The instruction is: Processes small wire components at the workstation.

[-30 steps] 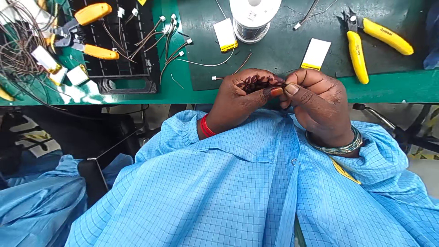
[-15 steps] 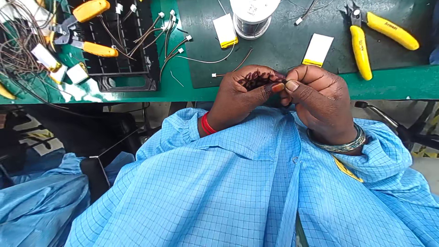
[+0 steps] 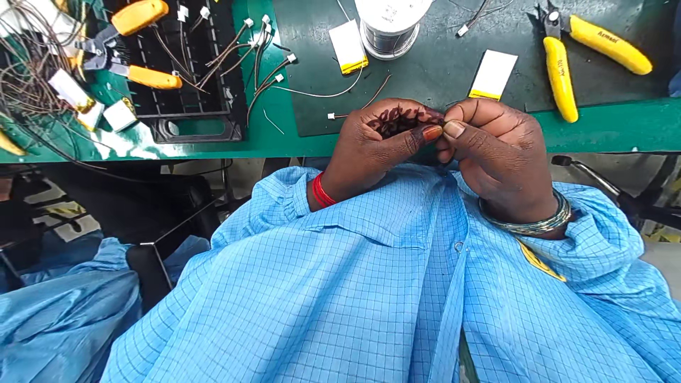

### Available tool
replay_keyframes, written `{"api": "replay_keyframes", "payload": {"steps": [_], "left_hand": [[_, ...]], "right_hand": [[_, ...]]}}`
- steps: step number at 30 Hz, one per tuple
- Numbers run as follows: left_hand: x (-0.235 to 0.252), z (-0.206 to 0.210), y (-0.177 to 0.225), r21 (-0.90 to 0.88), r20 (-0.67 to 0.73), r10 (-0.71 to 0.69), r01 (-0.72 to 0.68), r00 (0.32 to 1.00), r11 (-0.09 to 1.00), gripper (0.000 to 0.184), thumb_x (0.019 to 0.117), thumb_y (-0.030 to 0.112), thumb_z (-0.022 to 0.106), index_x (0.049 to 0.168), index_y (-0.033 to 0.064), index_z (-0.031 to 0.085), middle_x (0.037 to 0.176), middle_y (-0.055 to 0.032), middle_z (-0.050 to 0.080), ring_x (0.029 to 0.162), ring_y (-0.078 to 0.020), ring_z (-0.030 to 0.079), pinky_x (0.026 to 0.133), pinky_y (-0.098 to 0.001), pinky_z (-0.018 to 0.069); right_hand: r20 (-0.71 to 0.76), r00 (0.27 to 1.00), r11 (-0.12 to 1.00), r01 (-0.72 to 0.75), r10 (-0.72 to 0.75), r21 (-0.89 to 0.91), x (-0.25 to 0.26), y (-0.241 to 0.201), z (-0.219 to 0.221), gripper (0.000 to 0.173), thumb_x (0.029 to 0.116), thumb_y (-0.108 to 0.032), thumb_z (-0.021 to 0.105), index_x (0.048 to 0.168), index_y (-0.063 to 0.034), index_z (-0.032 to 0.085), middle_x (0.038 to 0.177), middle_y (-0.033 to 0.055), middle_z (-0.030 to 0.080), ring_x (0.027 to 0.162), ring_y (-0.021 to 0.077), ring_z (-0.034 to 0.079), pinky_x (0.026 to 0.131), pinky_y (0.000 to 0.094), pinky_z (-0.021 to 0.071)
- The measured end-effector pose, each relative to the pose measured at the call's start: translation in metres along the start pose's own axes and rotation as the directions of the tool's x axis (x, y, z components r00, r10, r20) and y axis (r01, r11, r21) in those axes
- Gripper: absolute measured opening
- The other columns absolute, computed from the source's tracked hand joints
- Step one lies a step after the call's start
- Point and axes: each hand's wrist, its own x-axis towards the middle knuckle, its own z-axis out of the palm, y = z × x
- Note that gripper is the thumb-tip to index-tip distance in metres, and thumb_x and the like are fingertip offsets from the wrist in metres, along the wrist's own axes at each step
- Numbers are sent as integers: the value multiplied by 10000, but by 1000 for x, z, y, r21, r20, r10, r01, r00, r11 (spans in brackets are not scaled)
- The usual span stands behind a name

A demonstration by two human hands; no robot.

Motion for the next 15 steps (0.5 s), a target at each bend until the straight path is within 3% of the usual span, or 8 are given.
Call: {"api": "replay_keyframes", "payload": {"steps": [9, 15], "left_hand": [[3, 2, -1, 9, -21, -27, 27, 999, 1000, 148, 920, -86, 638, 994, 32, 687, 878, 50, 718, 783, -2, 664, 742, -192, 575], [4, 3, 5, -11, -57, -127, 126, 990, 992, 156, 949, -78, 590, 969, 50, 677, 826, 62, 691, 759, 2, 654, 723, -175, 566]], "right_hand": [[-10, 999, 999, -31, 30, -35, 0, -1, -2, 124, 989, -12, 584, 980, -92, 677, 815, -62, 688, 693, 14, 654, 651, 167, 572], [21, 998, 995, -54, 52, 84, 0, 0, -4, 161, 1000, -19, 551, 1027, -62, 704, 846, -33, 732, 726, 41, 700, 687, 197, 606]]}}
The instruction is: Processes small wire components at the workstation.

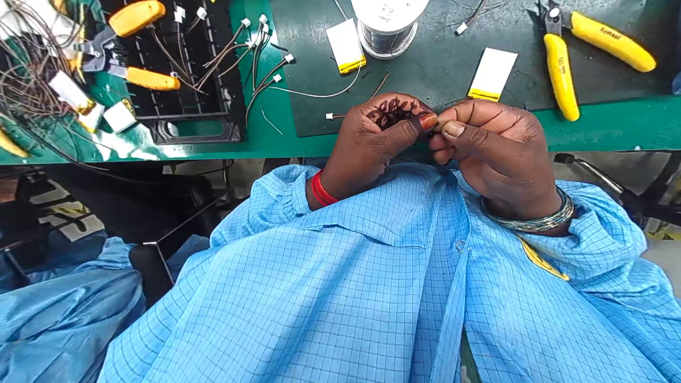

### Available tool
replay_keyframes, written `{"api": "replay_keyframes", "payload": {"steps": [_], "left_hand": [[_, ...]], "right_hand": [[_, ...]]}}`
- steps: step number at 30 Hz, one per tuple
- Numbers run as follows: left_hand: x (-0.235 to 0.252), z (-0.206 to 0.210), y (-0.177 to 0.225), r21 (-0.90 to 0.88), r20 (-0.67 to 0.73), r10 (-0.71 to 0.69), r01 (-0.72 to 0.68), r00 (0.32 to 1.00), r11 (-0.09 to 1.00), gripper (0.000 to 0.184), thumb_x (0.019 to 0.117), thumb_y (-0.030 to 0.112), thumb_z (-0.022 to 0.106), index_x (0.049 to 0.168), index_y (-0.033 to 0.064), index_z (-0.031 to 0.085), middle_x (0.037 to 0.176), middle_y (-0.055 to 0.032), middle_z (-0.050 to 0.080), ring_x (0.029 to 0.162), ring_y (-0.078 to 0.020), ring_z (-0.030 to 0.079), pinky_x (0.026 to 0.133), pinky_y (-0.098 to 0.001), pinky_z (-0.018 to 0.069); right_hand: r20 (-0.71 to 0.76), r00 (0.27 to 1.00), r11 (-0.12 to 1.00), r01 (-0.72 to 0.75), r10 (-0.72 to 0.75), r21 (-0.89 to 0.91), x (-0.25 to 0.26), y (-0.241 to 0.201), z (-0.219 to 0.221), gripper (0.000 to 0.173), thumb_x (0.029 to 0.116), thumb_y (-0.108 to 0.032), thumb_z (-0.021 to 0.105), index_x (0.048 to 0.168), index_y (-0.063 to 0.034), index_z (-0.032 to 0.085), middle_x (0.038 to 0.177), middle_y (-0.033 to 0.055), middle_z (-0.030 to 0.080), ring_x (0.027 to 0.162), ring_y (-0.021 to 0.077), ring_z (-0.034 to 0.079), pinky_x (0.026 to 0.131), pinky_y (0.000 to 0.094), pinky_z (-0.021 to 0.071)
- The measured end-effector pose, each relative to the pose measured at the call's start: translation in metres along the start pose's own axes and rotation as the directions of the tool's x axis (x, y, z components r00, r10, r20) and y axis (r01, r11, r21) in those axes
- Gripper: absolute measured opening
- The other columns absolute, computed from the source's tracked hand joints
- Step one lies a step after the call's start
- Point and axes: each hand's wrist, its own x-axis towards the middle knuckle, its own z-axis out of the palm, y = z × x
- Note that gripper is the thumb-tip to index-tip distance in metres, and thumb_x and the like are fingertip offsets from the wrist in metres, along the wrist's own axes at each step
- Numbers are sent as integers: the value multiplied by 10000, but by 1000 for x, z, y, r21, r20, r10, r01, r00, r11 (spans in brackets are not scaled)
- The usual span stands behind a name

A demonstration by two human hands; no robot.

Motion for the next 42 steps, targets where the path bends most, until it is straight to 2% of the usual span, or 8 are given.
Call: {"api": "replay_keyframes", "payload": {"steps": [7, 16, 20, 24, 28, 36, 42], "left_hand": [[0, 2, 2, -71, -35, -100, 97, 994, 993, 169, 962, -77, 568, 962, 60, 667, 828, 46, 701, 765, -18, 677, 742, -196, 590], [1, 2, 2, -71, -40, -123, 120, 992, 990, 172, 963, -75, 569, 946, 66, 667, 806, 52, 694, 745, -9, 666, 720, -181, 577], [-1, 1, 0, -20, -20, -61, 60, 998, 998, 168, 953, -82, 580, 963, 57, 672, 822, 54, 695, 755, -4, 663, 723, -178, 575], [-3, 0, -3, 111, 28, 92, -95, 995, 989, 131, 929, -82, 625, 987, 24, 675, 841, 53, 687, 736, 17, 637, 687, -159, 557], [-3, -4, -7, 113, 69, 164, -171, 984, 979, 135, 913, -98, 652, 1010, -12, 690, 896, 43, 717, 792, 19, 658, 744, -166, 568], [-4, -4, -8, 59, 68, 166, -170, 984, 984, 165, 890, -112, 678, 1022, -14, 691, 949, 31, 735, 830, 5, 679, 780, -183, 585], [-4, -4, -9, 77, 62, 170, -175, 983, 982, 157, 885, -108, 685, 1012, -17, 691, 939, 29, 735, 830, 2, 682, 781, -185, 587]], "right_hand": [[-3, 999, 998, -43, 43, 45, 1, 1, -1, 200, 1012, -19, 507, 1017, -53, 704, 836, -16, 736, 711, 45, 699, 670, 195, 603], [-9, 998, 997, -54, 54, 51, 1, 1, 0, 204, 1008, -15, 503, 1013, -53, 703, 827, -13, 733, 700, 45, 696, 662, 190, 600], [4, 1000, 998, -29, 28, 58, 1, 4, -1, 172, 1005, -32, 536, 1007, -67, 704, 834, -22, 729, 707, 41, 695, 665, 190, 601], [10, 1000, 1000, 3, -3, 7, 0, 6, -2, 119, 990, -43, 583, 979, -94, 690, 822, -45, 701, 709, 34, 675, 673, 188, 590], [37, 999, 999, 31, -30, -33, 0, 7, -3, 116, 1001, -50, 563, 992, -107, 665, 844, -58, 687, 727, 27, 665, 691, 186, 584], [57, 998, 1000, 30, -30, -5, 0, 7, -2, 123, 1018, -62, 539, 1009, -114, 650, 857, -59, 684, 741, 20, 664, 690, 177, 578], [60, 998, 999, 37, -36, -13, 0, 7, -2, 125, 1014, -52, 539, 1009, -111, 649, 855, -60, 679, 733, 20, 661, 690, 176, 579]]}}
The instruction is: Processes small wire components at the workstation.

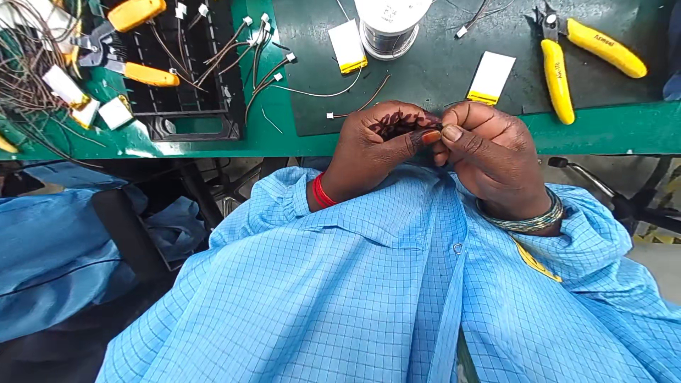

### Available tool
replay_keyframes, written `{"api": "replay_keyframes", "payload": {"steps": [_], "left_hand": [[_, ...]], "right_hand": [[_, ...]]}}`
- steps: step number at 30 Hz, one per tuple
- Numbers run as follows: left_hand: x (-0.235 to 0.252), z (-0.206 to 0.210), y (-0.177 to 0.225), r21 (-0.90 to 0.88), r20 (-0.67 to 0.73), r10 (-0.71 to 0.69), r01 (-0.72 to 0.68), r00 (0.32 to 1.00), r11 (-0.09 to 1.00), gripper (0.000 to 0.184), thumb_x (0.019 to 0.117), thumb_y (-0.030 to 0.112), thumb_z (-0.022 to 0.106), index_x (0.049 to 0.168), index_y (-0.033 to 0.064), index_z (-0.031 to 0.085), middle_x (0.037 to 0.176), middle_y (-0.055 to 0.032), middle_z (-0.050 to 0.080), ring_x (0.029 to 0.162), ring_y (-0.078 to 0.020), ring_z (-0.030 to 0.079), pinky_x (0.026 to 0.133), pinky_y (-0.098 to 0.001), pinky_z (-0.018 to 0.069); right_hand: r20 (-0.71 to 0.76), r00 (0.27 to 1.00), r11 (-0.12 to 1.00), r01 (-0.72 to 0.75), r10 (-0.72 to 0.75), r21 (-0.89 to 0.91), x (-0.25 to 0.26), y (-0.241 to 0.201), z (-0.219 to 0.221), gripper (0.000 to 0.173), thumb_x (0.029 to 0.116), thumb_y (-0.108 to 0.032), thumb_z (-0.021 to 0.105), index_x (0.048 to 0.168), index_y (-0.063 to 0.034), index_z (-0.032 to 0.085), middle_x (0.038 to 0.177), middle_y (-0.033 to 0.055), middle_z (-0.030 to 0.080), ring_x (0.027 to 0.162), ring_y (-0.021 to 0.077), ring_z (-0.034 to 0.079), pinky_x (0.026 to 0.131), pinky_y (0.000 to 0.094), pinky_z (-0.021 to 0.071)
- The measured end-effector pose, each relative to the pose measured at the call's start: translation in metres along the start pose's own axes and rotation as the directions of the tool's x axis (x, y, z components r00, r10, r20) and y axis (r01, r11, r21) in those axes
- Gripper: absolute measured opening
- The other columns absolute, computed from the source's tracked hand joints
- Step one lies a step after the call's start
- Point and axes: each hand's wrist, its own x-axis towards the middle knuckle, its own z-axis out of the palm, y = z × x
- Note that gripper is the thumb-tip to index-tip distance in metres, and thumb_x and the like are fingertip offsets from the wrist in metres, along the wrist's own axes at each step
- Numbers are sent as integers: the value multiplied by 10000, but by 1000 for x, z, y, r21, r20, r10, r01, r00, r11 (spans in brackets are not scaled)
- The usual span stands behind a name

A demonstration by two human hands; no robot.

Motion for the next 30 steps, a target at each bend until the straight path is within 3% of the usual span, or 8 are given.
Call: {"api": "replay_keyframes", "payload": {"steps": [19, 24, 27, 28, 30], "left_hand": [[1, -1, -2, -48, 6, -2, 2, 1000, 999, 148, 923, -91, 647, 1019, 15, 688, 924, 47, 725, 826, 7, 666, 778, -180, 570], [0, -1, -2, -33, 36, 19, -18, 999, 999, 129, 922, -103, 631, 1015, -17, 657, 887, 26, 685, 767, 18, 629, 718, -154, 549], [-3, -5, -3, -12, 16, 45, -45, 999, 999, 118, 928, -93, 602, 1011, -19, 641, 907, 4, 686, 786, -2, 637, 723, -178, 554], [-4, -8, -3, 18, -7, 56, -56, 998, 998, 117, 933, -81, 589, 1014, -12, 635, 922, 3, 686, 804, -11, 644, 736, -190, 561], [-7, -13, -4, 108, -70, 95, -87, 993, 990, 106, 938, -63, 584, 1014, -10, 635, 948, -3, 690, 846, -29, 662, 775, -218, 579]], "right_hand": [[-3, 1000, 999, 22, -22, -28, 1, 1, 2, 106, 1015, -44, 557, 1017, -109, 640, 858, -63, 666, 738, 17, 648, 693, 174, 571], [4, 1000, 996, 30, -30, -83, 1, 1, 2, 122, 1011, -52, 539, 1007, -127, 634, 839, -87, 653, 736, 6, 640, 696, 171, 561], [-7, 994, 952, 101, -107, -289, 3, 0, 1, 82, 1005, -64, 559, 1020, -113, 623, 838, -96, 634, 736, -8, 623, 700, 169, 554], [-12, 986, 886, 146, -168, -440, 5, -2, 0, 52, 999, -71, 566, 1012, -84, 615, 836, -82, 610, 728, -20, 600, 687, 152, 534], [23, 953, 606, 211, -303, -767, 9, -3, 0, 122, 980, -98, 581, 967, -2, 655, 840, 23, 612, 750, 13, 576, 686, 139, 481]]}}
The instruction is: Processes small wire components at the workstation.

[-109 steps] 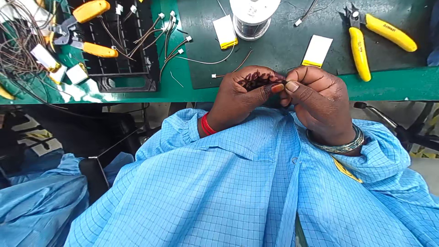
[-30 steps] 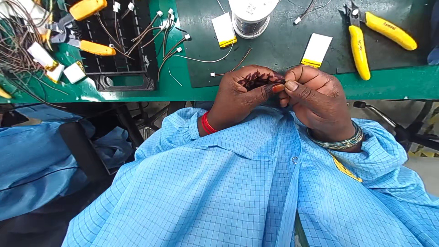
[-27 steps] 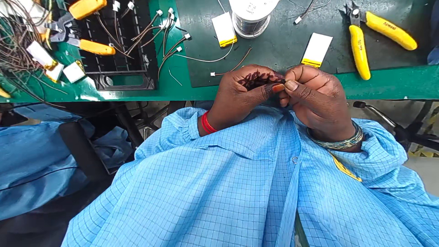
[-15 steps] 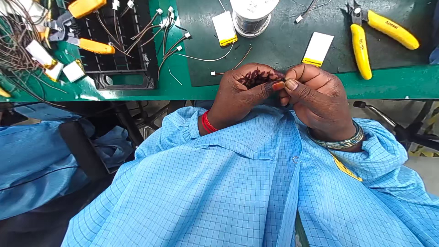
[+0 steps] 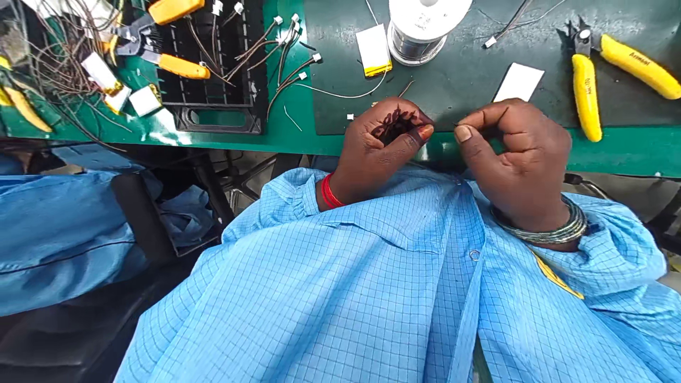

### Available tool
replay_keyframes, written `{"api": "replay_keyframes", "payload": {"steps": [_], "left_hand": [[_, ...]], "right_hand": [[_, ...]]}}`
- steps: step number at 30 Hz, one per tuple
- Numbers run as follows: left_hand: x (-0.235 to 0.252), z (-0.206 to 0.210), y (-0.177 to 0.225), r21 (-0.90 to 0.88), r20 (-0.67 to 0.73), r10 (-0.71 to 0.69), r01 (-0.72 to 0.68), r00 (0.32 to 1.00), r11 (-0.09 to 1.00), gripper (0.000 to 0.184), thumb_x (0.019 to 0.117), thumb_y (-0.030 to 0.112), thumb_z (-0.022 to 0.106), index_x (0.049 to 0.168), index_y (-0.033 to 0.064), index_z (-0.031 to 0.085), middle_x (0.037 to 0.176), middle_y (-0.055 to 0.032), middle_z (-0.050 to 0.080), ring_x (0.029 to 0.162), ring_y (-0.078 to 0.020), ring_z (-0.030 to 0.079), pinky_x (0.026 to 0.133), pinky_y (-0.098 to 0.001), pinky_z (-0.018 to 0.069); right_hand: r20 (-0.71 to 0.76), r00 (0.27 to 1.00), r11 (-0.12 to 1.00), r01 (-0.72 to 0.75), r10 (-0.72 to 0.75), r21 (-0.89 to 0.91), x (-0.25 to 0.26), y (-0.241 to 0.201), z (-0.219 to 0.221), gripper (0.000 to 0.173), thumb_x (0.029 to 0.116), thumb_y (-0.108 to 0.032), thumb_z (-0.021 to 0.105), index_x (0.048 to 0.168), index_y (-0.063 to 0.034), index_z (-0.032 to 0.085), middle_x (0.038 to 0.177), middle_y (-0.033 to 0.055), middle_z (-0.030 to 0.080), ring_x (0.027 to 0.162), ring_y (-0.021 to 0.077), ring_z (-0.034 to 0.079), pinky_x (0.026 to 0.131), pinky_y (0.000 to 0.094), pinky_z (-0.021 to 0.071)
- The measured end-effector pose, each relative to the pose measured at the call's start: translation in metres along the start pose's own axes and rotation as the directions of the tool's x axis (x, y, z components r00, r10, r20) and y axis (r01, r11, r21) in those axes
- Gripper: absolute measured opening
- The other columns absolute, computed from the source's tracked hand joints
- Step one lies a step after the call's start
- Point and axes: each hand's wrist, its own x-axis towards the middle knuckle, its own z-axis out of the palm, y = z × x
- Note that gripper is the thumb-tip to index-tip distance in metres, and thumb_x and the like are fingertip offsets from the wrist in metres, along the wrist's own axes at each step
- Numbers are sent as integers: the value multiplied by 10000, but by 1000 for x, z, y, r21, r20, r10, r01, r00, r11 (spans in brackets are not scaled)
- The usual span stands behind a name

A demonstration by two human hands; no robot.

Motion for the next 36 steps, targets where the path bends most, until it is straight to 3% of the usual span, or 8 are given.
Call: {"api": "replay_keyframes", "payload": {"steps": [3, 6, 12, 16, 20, 23, 26, 36], "left_hand": [[-2, -8, -4, 154, -74, 102, -90, 992, 984, 74, 922, -40, 603, 972, -34, 657, 940, -19, 679, 837, -10, 642, 743, -188, 556], [-4, -13, -3, 210, -82, 103, -84, 991, 974, 68, 928, -23, 605, 970, -28, 659, 918, -2, 660, 782, 20, 597, 690, -152, 515], [-3, -11, 6, -63, -33, -149, 147, 988, 987, 125, 972, -35, 563, 1008, 61, 635, 851, 68, 653, 738, 17, 621, 660, -155, 537], [1, -7, 4, -182, 34, -214, 216, 976, 959, 118, 981, -23, 563, 982, 61, 646, 803, 58, 648, 699, 7, 612, 635, -160, 527], [4, -7, 3, 155, -17, -6, 8, 1000, 988, 41, 937, -24, 641, 954, -24, 677, 882, -19, 664, 753, 0, 617, 686, -147, 531], [9, -16, -6, 699, -3, 268, -190, 963, 689, 128, 943, 100, 682, 967, 0, 759, 1002, -150, 732, 986, -205, 671, 893, -338, 508], [12, -19, -11, 905, -5, 218, -89, 976, 416, 182, 946, 184, 687, 1025, 47, 777, 1065, -180, 719, 1076, -386, 644, 900, -537, 458], [24, -17, -17, 964, 22, 242, -85, 970, 254, 88, 884, 107, 645, 848, 39, 689, 966, -190, 704, 982, -412, 645, 810, -529, 442]], "right_hand": [[-18, 991, 905, 111, -129, -411, 9, 5, 5, 163, 978, -113, 615, 926, 9, 710, 854, 158, 705, 802, 232, 666, 716, 339, 502], [-8, 985, 857, 148, -175, -494, 16, 10, 11, 147, 978, -60, 602, 985, 3, 734, 960, 179, 738, 894, 313, 705, 764, 420, 533], [-4, 977, 977, 215, -215, 4, 13, 4, 16, 210, 963, -123, 707, 1071, 54, 743, 1005, 149, 740, 952, 121, 694, 889, 239, 552], [-69, 967, 967, 250, -246, 55, 10, 8, 22, 132, 951, -61, 703, 1006, 45, 756, 965, 132, 725, 949, 114, 678, 877, 222, 538], [-63, 961, 963, 269, -271, -35, 14, 10, 17, 127, 961, -52, 674, 972, 47, 754, 929, 138, 728, 920, 131, 679, 846, 233, 536], [-29, 978, 966, 201, -209, -164, 22, 11, 6, 157, 993, -78, 647, 1027, 34, 753, 975, 150, 740, 946, 176, 693, 863, 294, 539], [-18, 985, 958, 166, -174, -234, 29, 13, 0, 167, 994, -95, 640, 1034, 12, 762, 977, 147, 738, 936, 187, 689, 846, 311, 533], [-23, 995, 964, 91, -99, -250, 31, 19, 7, 164, 981, -137, 639, 1000, -18, 750, 919, 102, 720, 861, 136, 668, 764, 270, 521]]}}
